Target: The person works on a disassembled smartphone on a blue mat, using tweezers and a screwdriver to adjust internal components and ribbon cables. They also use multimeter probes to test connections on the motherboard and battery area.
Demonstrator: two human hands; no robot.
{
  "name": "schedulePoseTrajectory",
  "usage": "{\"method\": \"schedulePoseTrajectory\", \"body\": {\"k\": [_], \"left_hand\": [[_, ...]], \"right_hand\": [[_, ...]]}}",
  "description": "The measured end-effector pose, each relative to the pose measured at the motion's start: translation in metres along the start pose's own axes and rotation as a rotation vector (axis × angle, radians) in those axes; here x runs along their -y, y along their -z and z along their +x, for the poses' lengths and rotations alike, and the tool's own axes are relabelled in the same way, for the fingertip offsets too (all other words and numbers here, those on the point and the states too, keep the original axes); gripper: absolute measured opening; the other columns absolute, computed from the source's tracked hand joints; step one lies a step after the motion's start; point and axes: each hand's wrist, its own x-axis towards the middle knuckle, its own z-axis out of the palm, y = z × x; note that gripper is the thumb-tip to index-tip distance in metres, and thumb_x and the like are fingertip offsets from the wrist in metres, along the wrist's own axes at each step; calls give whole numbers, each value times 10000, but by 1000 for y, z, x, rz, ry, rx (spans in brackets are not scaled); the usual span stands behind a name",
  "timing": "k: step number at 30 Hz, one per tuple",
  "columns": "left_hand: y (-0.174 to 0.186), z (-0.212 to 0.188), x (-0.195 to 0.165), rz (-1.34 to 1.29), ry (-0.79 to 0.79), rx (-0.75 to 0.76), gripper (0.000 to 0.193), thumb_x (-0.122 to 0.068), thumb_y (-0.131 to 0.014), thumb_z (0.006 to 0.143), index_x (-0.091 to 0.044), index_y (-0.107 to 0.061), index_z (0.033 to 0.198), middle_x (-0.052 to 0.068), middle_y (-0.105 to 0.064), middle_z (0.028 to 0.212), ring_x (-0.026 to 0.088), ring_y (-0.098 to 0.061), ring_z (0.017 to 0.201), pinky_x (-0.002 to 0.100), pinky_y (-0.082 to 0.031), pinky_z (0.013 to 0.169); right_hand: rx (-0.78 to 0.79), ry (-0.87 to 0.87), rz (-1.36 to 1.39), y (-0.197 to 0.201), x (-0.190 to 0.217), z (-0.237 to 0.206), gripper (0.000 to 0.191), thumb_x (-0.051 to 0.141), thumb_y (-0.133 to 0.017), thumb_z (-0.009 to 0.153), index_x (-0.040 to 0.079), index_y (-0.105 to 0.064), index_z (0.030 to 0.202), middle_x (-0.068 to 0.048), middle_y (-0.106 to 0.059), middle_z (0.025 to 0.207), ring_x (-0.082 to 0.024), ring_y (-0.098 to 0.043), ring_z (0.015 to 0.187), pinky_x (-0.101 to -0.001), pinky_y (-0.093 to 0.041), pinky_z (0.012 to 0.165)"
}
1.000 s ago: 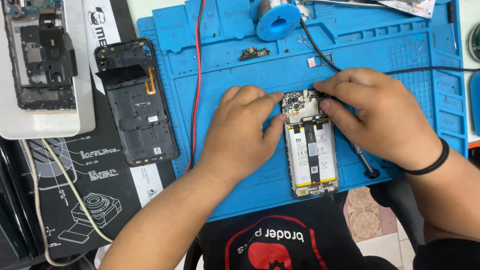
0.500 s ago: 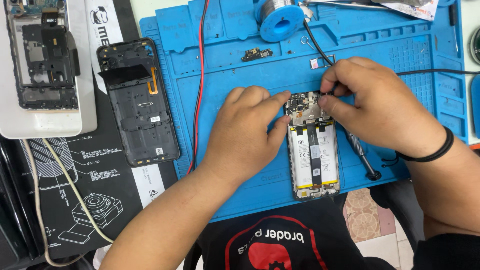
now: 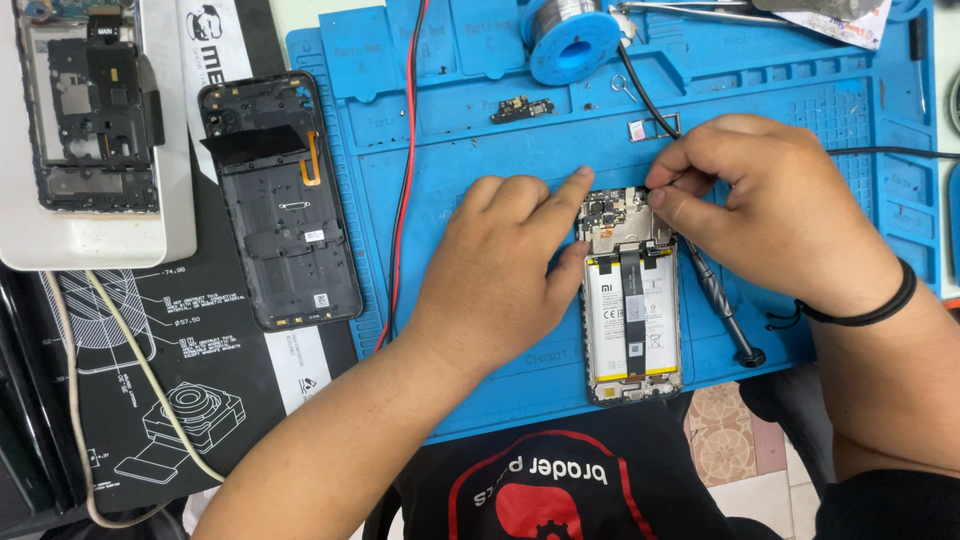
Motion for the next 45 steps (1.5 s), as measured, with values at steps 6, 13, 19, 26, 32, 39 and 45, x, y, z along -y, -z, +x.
{"method": "schedulePoseTrajectory", "body": {"k": [6, 13, 19, 26, 32, 39, 45], "left_hand": [[-1, 3, -2, 9, 18, 26, 332, -188, -746, 894, -80, -751, 1208, 75, -588, 941, 282, -556, 944, 401, -487, 847], [1, 4, -2, -34, 72, 44, 345, -184, -760, 860, -68, -746, 1185, 85, -623, 975, 296, -576, 987, 403, -495, 883], [3, 5, -1, -74, 106, 58, 361, -171, -787, 855, -48, -725, 1189, 89, -637, 1002, 311, -586, 1031, 405, -496, 911], [4, 7, -3, -71, 131, 93, 364, -176, -799, 834, -59, -735, 1172, 90, -637, 984, 312, -586, 1010, 409, -491, 888], [6, 7, -4, -85, 90, 65, 450, -165, -777, 852, -74, -709, 1287, 77, -625, 978, 300, -573, 981, 406, -488, 882], [5, 5, -3, 26, 34, 115, 356, -206, -733, 912, -114, -734, 1256, 77, -593, 964, 285, -546, 957, 397, -488, 863], [5, 4, -1, 15, 11, 110, 372, -196, -739, 905, -101, -721, 1264, 93, -607, 1013, 299, -553, 996, 400, -493, 892]], "right_hand": [[-41, 61, -93, 3, 8, -2, 137, 42, -782, 842, 35, -753, 976, -106, -721, 903, -226, -726, 799, -323, -559, 689], [-72, 60, -119, 0, 14, -3, 140, 44, -785, 839, 66, -766, 977, -91, -725, 890, -249, -715, 818, -340, -548, 686], [-85, 83, -54, -5, 11, -3, 127, 67, -786, 850, 62, -749, 971, -94, -707, 888, -250, -704, 831, -350, -544, 708], [-73, 5, -71, -5, 13, -6, 156, 101, -814, 862, 34, -750, 987, -110, -672, 838, -224, -693, 725, -341, -527, 636], [-85, 5, -68, -6, 14, -8, 155, 110, -825, 874, 41, -745, 986, -105, -688, 849, -212, -708, 745, -323, -540, 645], [-8, 18, -6, -4, 5, -2, 174, 110, -813, 853, 49, -745, 1002, -84, -689, 876, -177, -699, 759, -297, -555, 676], [151, -12, 28, 1, -6, 19, 191, 153, -834, 803, 62, -738, 941, -58, -670, 803, -169, -658, 699, -299, -534, 618]]}}
